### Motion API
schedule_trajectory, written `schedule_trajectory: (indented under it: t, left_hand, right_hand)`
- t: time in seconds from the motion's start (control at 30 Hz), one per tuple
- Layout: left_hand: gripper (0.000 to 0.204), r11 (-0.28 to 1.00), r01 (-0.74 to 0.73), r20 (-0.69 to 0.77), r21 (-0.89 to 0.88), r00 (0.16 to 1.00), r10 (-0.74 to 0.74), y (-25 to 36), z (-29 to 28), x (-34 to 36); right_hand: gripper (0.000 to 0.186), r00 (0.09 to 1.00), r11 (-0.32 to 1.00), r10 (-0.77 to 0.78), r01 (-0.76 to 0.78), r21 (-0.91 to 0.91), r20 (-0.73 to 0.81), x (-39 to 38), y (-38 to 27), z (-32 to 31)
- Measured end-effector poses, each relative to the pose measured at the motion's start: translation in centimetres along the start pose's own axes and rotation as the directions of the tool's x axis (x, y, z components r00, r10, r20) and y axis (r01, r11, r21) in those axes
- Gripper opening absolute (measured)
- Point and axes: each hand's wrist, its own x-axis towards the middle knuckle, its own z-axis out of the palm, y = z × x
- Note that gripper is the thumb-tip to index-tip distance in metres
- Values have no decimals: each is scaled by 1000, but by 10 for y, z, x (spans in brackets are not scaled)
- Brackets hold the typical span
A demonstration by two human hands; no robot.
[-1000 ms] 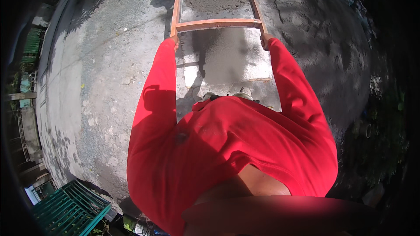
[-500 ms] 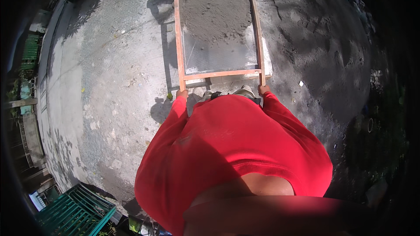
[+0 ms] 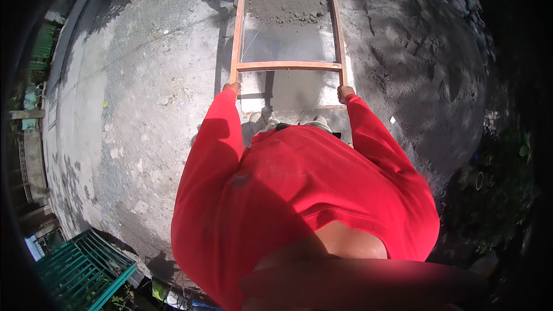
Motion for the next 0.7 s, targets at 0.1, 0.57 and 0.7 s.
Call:
schedule_trajectory:
  t: [0.1, 0.57, 0.7]
  left_hand:
    - [21, 996, -62, -136, -57, 989, 54, -69, 26, -33]
    - [11, 993, 32, 31, -112, 999, -28, 98, -26, 43]
    - [11, 986, 17, 78, -164, 997, -4, 132, -58, 29]
  right_hand:
    - [10, 991, 995, -76, 69, -70, -109, 4, 78, -27]
    - [10, 997, 996, -58, 55, -66, -48, 6, -112, 21]
    - [11, 995, 993, -95, 94, -68, -6, -7, -146, 34]
